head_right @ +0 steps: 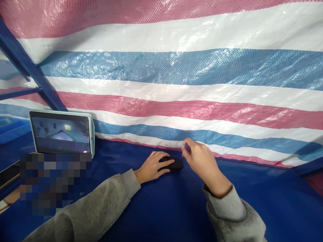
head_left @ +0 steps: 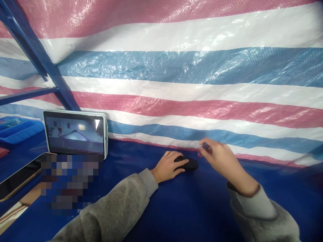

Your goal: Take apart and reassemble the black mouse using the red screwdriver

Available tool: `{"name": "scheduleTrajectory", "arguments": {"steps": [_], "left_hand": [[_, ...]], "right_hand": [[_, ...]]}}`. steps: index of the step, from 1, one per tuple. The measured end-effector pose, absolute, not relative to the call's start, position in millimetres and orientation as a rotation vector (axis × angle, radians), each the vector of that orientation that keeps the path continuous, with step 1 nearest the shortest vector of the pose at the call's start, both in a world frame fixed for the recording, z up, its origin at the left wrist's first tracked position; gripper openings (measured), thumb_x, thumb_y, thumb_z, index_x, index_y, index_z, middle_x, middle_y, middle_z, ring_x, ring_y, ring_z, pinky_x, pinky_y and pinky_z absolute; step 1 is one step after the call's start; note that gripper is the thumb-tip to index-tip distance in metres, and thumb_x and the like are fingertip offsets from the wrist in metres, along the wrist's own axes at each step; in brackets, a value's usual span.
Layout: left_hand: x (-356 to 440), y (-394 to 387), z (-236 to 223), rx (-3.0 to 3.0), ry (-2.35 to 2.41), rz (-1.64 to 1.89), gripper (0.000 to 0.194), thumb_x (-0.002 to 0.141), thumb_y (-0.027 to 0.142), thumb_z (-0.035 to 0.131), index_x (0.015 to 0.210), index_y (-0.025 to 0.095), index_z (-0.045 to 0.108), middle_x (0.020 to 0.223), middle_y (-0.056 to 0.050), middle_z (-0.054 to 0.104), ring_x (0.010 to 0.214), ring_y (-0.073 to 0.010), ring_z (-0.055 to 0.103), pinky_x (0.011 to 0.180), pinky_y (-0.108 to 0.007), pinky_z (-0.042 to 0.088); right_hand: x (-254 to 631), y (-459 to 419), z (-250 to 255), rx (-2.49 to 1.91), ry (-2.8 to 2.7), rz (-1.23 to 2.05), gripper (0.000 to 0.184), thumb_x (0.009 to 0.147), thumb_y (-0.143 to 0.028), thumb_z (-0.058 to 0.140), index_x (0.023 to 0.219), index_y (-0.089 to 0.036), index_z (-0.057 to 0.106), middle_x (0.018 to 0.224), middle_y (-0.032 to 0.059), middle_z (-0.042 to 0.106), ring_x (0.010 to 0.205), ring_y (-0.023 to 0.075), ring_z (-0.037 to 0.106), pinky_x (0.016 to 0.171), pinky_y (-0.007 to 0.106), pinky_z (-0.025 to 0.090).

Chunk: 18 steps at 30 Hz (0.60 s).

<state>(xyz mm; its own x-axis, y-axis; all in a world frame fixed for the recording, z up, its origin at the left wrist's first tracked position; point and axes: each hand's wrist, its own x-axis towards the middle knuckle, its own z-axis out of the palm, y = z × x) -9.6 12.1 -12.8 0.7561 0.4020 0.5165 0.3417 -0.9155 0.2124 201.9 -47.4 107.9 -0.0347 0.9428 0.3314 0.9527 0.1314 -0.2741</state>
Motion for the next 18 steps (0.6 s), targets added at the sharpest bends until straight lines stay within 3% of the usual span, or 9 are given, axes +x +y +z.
{"name": "scheduleTrajectory", "arguments": {"steps": [6, 12, 18], "left_hand": [[-9.7, 12.2, -12.6, 2.87, 0.611, 0.877, 0.04, 0.098, 0.046, 0.051, 0.134, 0.029, 0.056, 0.129, -0.008, 0.056, 0.119, -0.023, 0.052, 0.098, -0.038, 0.043], [-10.0, 12.3, -12.7, 2.856, 0.597, 0.903, 0.039, 0.098, 0.044, 0.051, 0.134, 0.029, 0.057, 0.128, -0.009, 0.056, 0.118, -0.023, 0.053, 0.097, -0.038, 0.044], [-9.6, 13.1, -14.1, 2.846, 0.61, 0.902, 0.04, 0.098, 0.045, 0.05, 0.134, 0.029, 0.056, 0.127, -0.009, 0.057, 0.117, -0.0232, 0.053, 0.096, -0.038, 0.044]], "right_hand": [[199.7, -46.2, 103.2, -1.989, -2.026, -0.151, 0.019, 0.093, -0.028, 0.043, 0.087, -0.023, 0.06, 0.064, 0.0, 0.069, 0.062, 0.0206, 0.063, 0.056, 0.029, 0.03], [199.6, -47.3, 105.2, -2.086, -1.982, -0.172, 0.031, 0.096, -0.041, 0.037, 0.095, -0.023, 0.061, 0.068, 0.0033, 0.07, 0.062, 0.0219, 0.063, 0.055, 0.03, 0.03], [200.3, -47.2, 107.9, -2.004, -1.999, -0.09, 0.02, 0.087, -0.023, 0.043, 0.101, -0.023, 0.058, 0.081, 0.0016, 0.072, 0.07, 0.0197, 0.063, 0.061, 0.028, 0.034]]}}
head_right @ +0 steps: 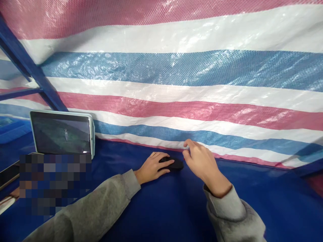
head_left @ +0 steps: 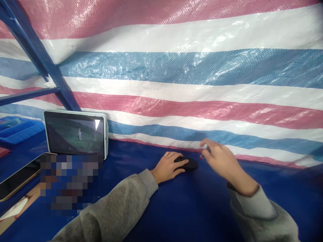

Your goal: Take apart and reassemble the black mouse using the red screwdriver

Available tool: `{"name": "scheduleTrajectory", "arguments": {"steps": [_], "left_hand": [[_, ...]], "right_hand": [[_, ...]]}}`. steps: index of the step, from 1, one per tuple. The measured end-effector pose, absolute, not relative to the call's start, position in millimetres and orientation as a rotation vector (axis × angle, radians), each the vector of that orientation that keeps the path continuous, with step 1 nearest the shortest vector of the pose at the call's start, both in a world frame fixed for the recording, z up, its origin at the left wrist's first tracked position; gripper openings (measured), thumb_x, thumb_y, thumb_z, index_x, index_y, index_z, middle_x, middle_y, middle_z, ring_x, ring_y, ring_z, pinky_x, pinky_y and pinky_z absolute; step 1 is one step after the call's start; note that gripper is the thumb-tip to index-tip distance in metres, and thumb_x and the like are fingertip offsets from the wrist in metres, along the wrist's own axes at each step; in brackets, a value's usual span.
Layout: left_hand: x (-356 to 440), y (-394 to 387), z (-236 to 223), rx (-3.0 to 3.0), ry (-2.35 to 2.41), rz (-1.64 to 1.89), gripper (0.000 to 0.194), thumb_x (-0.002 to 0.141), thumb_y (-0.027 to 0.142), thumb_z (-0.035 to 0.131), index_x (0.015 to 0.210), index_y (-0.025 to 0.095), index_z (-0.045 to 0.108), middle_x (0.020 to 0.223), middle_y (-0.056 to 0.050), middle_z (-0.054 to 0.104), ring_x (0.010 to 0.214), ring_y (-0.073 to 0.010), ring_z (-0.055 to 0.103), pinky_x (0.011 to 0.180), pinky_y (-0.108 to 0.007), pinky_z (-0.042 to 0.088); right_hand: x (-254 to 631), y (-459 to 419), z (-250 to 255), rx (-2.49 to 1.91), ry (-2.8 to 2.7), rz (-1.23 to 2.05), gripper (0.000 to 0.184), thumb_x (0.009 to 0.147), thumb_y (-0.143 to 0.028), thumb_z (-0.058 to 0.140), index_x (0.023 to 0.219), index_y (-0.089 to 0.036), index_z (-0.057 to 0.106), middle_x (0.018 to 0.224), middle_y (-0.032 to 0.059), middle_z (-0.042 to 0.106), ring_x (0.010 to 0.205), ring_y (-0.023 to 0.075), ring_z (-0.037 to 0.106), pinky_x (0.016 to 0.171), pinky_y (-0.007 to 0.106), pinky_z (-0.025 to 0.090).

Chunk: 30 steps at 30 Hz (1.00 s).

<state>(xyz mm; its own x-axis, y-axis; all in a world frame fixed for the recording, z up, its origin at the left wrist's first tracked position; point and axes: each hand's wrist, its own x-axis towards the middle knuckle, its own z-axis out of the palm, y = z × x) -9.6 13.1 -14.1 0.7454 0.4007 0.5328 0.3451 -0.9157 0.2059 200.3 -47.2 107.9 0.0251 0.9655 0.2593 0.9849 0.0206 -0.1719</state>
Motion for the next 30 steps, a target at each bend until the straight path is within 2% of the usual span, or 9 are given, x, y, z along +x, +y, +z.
{"name": "scheduleTrajectory", "arguments": {"steps": [3, 7, 10, 13, 15, 18, 22, 27, 30], "left_hand": [[-9.4, 13.5, -14.8, 2.852, 0.601, 0.912, 0.039, 0.098, 0.045, 0.051, 0.133, 0.029, 0.057, 0.128, -0.009, 0.057, 0.117, -0.0231, 0.053, 0.097, -0.038, 0.044], [-9.6, 13.5, -14.8, 2.864, 0.59, 0.922, 0.039, 0.098, 0.044, 0.052, 0.133, 0.028, 0.056, 0.128, -0.009, 0.057, 0.118, -0.0233, 0.053, 0.098, -0.039, 0.044], [-9.7, 13.3, -14.7, 2.873, 0.584, 0.922, 0.039, 0.098, 0.044, 0.051, 0.134, 0.028, 0.056, 0.128, -0.01, 0.057, 0.118, -0.0238, 0.053, 0.097, -0.04, 0.045], [-9.3, 13.5, -16.0, 2.863, 0.568, 0.931, 0.039, 0.098, 0.043, 0.05, 0.133, 0.027, 0.056, 0.128, -0.01, 0.057, 0.119, -0.0238, 0.054, 0.099, -0.04, 0.046], [-8.9, 13.6, -17.3, 2.852, 0.566, 0.936, 0.039, 0.099, 0.042, 0.05, 0.134, 0.025, 0.056, 0.128, -0.01, 0.057, 0.119, -0.0233, 0.054, 0.1, -0.039, 0.047], [-8.5, 13.0, -18.8, 2.853, 0.569, 0.934, 0.039, 0.099, 0.041, 0.05, 0.134, 0.024, 0.055, 0.13, -0.01, 0.057, 0.123, -0.0231, 0.053, 0.103, -0.039, 0.047], [-8.8, 11.7, -18.2, 2.858, 0.583, 0.93, 0.039, 0.099, 0.04, 0.05, 0.134, 0.025, 0.056, 0.131, -0.01, 0.057, 0.124, -0.0231, 0.053, 0.105, -0.04, 0.047], [-9.1, 10.9, -16.3, 2.859, 0.581, 0.933, 0.038, 0.098, 0.04, 0.052, 0.132, 0.023, 0.057, 0.13, -0.01, 0.057, 0.123, -0.0228, 0.054, 0.105, -0.039, 0.047], [-9.0, 10.8, -15.9, 2.862, 0.59, 0.923, 0.038, 0.098, 0.039, 0.053, 0.132, 0.024, 0.058, 0.13, -0.01, 0.057, 0.123, -0.0225, 0.054, 0.105, -0.038, 0.047]], "right_hand": [[199.6, -45.8, 106.4, -2.015, -1.967, -0.111, 0.019, 0.089, -0.024, 0.043, 0.101, -0.023, 0.059, 0.07, -0.0002, 0.069, 0.063, 0.0194, 0.062, 0.058, 0.028, 0.031], [199.3, -45.2, 105.0, -2.05, -1.977, -0.186, 0.026, 0.096, -0.037, 0.039, 0.094, -0.022, 0.06, 0.061, 0.0014, 0.066, 0.059, 0.0212, 0.061, 0.055, 0.029, 0.026], [199.8, -46.0, 104.9, -2.078, -1.974, -0.228, 0.031, 0.097, -0.038, 0.035, 0.093, -0.022, 0.061, 0.068, 0.0039, 0.069, 0.063, 0.0219, 0.063, 0.054, 0.03, 0.027], [200.4, -46.5, 104.4, -1.98, -1.988, -0.222, 0.025, 0.093, -0.025, 0.038, 0.098, -0.021, 0.062, 0.091, 0.005, 0.072, 0.074, 0.0207, 0.066, 0.06, 0.029, 0.034], [200.3, -46.4, 104.0, -1.925, -1.99, -0.219, 0.023, 0.089, -0.02, 0.04, 0.1, -0.021, 0.061, 0.098, 0.0044, 0.072, 0.078, 0.0202, 0.066, 0.062, 0.029, 0.036], [199.4, -45.8, 104.0, -1.921, -1.992, -0.213, 0.021, 0.092, -0.026, 0.041, 0.095, -0.022, 0.061, 0.084, 0.0026, 0.071, 0.071, 0.0204, 0.065, 0.059, 0.029, 0.034], [198.5, -46.2, 105.3, -1.991, -1.998, -0.243, 0.031, 0.097, -0.039, 0.036, 0.089, -0.022, 0.06, 0.063, 0.0027, 0.067, 0.059, 0.0211, 0.062, 0.054, 0.03, 0.028], [198.1, -47.3, 106.5, -1.94, -2.028, -0.227, 0.023, 0.093, -0.025, 0.038, 0.093, -0.022, 0.06, 0.086, 0.0039, 0.072, 0.073, 0.0206, 0.066, 0.059, 0.029, 0.034], [197.3, -47.0, 106.7, -1.922, -2.05, -0.203, 0.022, 0.092, -0.025, 0.04, 0.092, -0.022, 0.061, 0.08, 0.0031, 0.072, 0.072, 0.0209, 0.066, 0.06, 0.029, 0.034]]}}
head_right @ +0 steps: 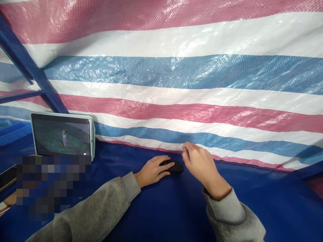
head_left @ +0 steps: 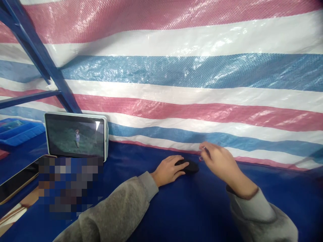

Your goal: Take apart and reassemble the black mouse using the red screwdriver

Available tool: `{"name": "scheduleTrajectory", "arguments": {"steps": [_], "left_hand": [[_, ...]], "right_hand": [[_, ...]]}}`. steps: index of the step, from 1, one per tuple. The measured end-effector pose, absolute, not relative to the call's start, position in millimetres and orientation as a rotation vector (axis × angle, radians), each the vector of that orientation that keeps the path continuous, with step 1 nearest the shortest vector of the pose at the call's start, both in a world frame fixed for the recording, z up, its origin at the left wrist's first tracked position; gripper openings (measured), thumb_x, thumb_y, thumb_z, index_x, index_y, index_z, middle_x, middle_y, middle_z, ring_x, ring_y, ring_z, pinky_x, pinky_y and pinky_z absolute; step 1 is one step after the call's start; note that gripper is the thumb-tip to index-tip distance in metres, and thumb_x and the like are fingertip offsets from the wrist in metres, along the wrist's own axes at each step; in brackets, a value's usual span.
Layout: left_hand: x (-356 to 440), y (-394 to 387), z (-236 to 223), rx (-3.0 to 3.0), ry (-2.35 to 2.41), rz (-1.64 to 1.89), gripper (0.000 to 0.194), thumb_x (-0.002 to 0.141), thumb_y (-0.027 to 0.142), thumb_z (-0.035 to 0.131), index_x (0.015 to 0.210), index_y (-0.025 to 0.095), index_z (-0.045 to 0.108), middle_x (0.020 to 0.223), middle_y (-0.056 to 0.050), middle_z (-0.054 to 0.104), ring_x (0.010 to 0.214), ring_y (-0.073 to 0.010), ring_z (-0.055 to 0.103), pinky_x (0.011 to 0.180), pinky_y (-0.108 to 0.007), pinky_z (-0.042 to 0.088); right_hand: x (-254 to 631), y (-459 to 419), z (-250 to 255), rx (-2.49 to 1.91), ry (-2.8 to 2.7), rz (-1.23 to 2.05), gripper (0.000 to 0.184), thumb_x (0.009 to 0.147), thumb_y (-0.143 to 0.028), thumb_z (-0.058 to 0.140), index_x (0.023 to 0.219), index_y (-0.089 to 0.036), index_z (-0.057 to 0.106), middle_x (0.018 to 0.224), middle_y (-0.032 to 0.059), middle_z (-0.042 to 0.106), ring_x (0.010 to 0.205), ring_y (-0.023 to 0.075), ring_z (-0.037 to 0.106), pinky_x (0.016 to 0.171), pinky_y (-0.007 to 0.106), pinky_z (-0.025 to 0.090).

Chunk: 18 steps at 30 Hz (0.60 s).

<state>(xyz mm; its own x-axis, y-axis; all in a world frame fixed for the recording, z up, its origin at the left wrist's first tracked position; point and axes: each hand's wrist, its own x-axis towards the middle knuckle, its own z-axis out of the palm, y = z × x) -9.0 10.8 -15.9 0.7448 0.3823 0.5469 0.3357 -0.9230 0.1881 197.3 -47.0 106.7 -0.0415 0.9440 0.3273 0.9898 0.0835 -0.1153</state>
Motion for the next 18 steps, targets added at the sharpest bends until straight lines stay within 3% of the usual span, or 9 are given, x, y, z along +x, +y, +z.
{"name": "scheduleTrajectory", "arguments": {"steps": [4, 10, 16, 18], "left_hand": [[-8.6, 10.7, -16.6, 2.859, 0.586, 0.931, 0.038, 0.098, 0.04, 0.053, 0.132, 0.024, 0.058, 0.131, -0.009, 0.057, 0.123, -0.0226, 0.054, 0.106, -0.038, 0.047], [-8.8, 11.6, -17.5, 2.849, 0.572, 0.914, 0.039, 0.098, 0.039, 0.052, 0.134, 0.024, 0.055, 0.135, -0.009, 0.055, 0.127, -0.0222, 0.052, 0.107, -0.038, 0.046], [-6.3, 6.4, -14.9, 2.878, 0.513, 0.852, 0.042, 0.098, 0.025, 0.046, 0.14, 0.018, 0.047, 0.143, -0.011, 0.05, 0.137, -0.0225, 0.044, 0.115, -0.041, 0.039], [-5.1, 4.4, -14.5, 2.884, 0.51, 0.821, 0.044, 0.099, 0.022, 0.044, 0.142, 0.018, 0.044, 0.145, -0.011, 0.049, 0.139, -0.0218, 0.041, 0.115, -0.041, 0.038]], "right_hand": [[197.2, -46.7, 107.1, -1.998, -2.032, -0.205, 0.033, 0.097, -0.04, 0.035, 0.087, -0.021, 0.061, 0.067, 0.0034, 0.068, 0.063, 0.022, 0.064, 0.056, 0.03, 0.031], [199.7, -46.5, 104.7, -1.892, -2.031, -0.264, 0.023, 0.089, -0.022, 0.041, 0.097, -0.021, 0.062, 0.095, 0.0049, 0.072, 0.073, 0.0202, 0.066, 0.062, 0.03, 0.037], [202.3, -46.8, 105.3, -2.002, -2.047, -0.276, 0.033, 0.097, -0.037, 0.035, 0.087, -0.021, 0.062, 0.065, 0.0042, 0.067, 0.06, 0.0215, 0.063, 0.055, 0.03, 0.031], [204.5, -48.8, 107.7, -2.041, -2.035, -0.277, 0.033, 0.097, -0.038, 0.034, 0.088, -0.021, 0.061, 0.065, 0.0043, 0.067, 0.059, 0.021, 0.062, 0.054, 0.03, 0.03]]}}
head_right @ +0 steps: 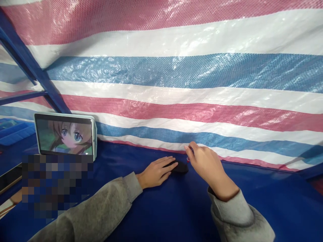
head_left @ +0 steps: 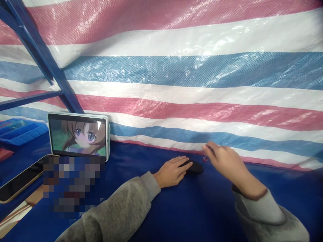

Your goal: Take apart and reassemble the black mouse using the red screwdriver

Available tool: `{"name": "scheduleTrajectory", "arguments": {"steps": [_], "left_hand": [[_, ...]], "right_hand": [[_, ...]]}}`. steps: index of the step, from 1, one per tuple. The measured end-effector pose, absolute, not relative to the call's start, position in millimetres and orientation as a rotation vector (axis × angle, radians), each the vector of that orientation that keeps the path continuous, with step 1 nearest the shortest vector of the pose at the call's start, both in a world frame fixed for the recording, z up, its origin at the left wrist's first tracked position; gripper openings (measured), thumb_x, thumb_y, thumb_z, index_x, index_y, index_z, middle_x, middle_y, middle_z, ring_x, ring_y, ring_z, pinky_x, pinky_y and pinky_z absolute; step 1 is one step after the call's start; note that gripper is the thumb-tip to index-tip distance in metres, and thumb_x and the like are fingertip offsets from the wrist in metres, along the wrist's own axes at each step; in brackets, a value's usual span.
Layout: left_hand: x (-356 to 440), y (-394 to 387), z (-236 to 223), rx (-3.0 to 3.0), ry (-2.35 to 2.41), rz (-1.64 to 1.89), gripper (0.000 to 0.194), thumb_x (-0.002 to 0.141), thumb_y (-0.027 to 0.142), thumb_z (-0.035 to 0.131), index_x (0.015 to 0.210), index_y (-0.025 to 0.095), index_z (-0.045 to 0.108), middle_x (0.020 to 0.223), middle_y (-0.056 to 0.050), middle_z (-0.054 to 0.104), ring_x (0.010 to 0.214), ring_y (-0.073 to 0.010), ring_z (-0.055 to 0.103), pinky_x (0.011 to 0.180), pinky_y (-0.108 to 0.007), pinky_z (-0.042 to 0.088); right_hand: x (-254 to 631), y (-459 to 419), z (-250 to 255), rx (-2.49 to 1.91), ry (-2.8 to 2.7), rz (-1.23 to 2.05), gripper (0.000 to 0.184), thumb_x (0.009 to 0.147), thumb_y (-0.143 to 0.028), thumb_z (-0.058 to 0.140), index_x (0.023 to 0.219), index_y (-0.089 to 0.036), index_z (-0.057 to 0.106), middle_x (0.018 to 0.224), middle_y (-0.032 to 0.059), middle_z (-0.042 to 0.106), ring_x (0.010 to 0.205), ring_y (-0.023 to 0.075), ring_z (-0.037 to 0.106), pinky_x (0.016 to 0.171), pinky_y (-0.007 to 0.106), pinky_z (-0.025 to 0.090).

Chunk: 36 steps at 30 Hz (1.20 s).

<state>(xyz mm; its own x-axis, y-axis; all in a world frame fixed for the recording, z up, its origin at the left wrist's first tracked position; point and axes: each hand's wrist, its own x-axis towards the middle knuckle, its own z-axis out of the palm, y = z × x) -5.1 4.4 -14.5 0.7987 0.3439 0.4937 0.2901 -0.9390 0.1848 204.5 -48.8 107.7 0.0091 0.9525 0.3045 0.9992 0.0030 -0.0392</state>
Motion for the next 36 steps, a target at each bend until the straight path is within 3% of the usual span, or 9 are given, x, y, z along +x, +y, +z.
{"name": "scheduleTrajectory", "arguments": {"steps": [4, 11, 14, 17, 21, 27, 31, 36], "left_hand": [[-4, 3, -16, 2.903, 0.514, 0.799, 0.042, 0.102, 0.025, 0.043, 0.144, 0.021, 0.042, 0.146, -0.009, 0.048, 0.14, -0.0205, 0.04, 0.116, -0.04, 0.037], [-3, 4, -15, 2.939, 0.497, 0.754, 0.041, 0.102, 0.026, 0.044, 0.144, 0.025, 0.043, 0.15, -0.007, 0.044, 0.142, -0.021, 0.036, 0.117, -0.041, 0.033], [-3, 4, -15, 2.932, 0.492, 0.765, 0.041, 0.102, 0.026, 0.044, 0.143, 0.024, 0.043, 0.149, -0.008, 0.045, 0.142, -0.0209, 0.037, 0.116, -0.041, 0.034], [-3, 4, -16, 2.935, 0.484, 0.773, 0.041, 0.102, 0.026, 0.045, 0.143, 0.023, 0.044, 0.149, -0.009, 0.045, 0.142, -0.0215, 0.037, 0.116, -0.041, 0.034], [-3, 4, -16, 2.942, 0.482, 0.778, 0.041, 0.101, 0.026, 0.045, 0.142, 0.023, 0.045, 0.149, -0.009, 0.045, 0.141, -0.0221, 0.038, 0.117, -0.042, 0.035], [-4, 3, -14, 2.951, 0.498, 0.767, 0.04, 0.102, 0.027, 0.044, 0.142, 0.023, 0.046, 0.148, -0.008, 0.046, 0.14, -0.0218, 0.039, 0.117, -0.041, 0.034], [-3, 3, -14, 2.951, 0.507, 0.759, 0.04, 0.102, 0.027, 0.045, 0.142, 0.023, 0.046, 0.148, -0.008, 0.046, 0.141, -0.0218, 0.039, 0.117, -0.04, 0.034], [-3, 3, -14, 2.946, 0.504, 0.766, 0.041, 0.102, 0.027, 0.044, 0.142, 0.023, 0.045, 0.148, -0.009, 0.046, 0.141, -0.0223, 0.039, 0.117, -0.042, 0.035]], "right_hand": [[211, -53, 112, -1.985, -2.059, -0.214, 0.025, 0.09, -0.025, 0.039, 0.093, -0.022, 0.063, 0.083, 0.0047, 0.072, 0.071, 0.0201, 0.065, 0.059, 0.029, 0.035], [216, -51, 109, -2.036, -2.056, -0.152, 0.031, 0.095, -0.04, 0.036, 0.091, -0.023, 0.063, 0.065, 0.0025, 0.068, 0.06, 0.0214, 0.062, 0.056, 0.03, 0.033], [214, -50, 108, -2.045, -2.051, -0.167, 0.032, 0.095, -0.04, 0.037, 0.097, -0.022, 0.063, 0.078, 0.0051, 0.072, 0.067, 0.0223, 0.065, 0.058, 0.03, 0.035], [210, -52, 110, -2.047, -2.055, -0.133, 0.025, 0.09, -0.028, 0.041, 0.103, -0.021, 0.061, 0.088, 0.0062, 0.073, 0.074, 0.0216, 0.066, 0.063, 0.03, 0.037], [210, -53, 111, -2.067, -2.078, -0.099, 0.02, 0.085, -0.022, 0.043, 0.093, -0.021, 0.062, 0.082, 0.0048, 0.072, 0.073, 0.021, 0.065, 0.065, 0.03, 0.038], [213, -52, 111, -2.039, -2.065, -0.077, 0.027, 0.092, -0.033, 0.041, 0.083, -0.023, 0.064, 0.065, 0.0041, 0.069, 0.064, 0.0211, 0.065, 0.06, 0.029, 0.038], [213, -53, 112, -2.032, -2.065, -0.069, 0.034, 0.095, -0.041, 0.037, 0.093, -0.023, 0.065, 0.068, 0.0049, 0.07, 0.068, 0.023, 0.066, 0.06, 0.03, 0.039], [214, -56, 112, -2.031, -2.11, -0.039, 0.031, 0.094, -0.032, 0.037, 0.114, -0.022, 0.06, 0.095, 0.0068, 0.073, 0.085, 0.0243, 0.068, 0.069, 0.032, 0.042]]}}
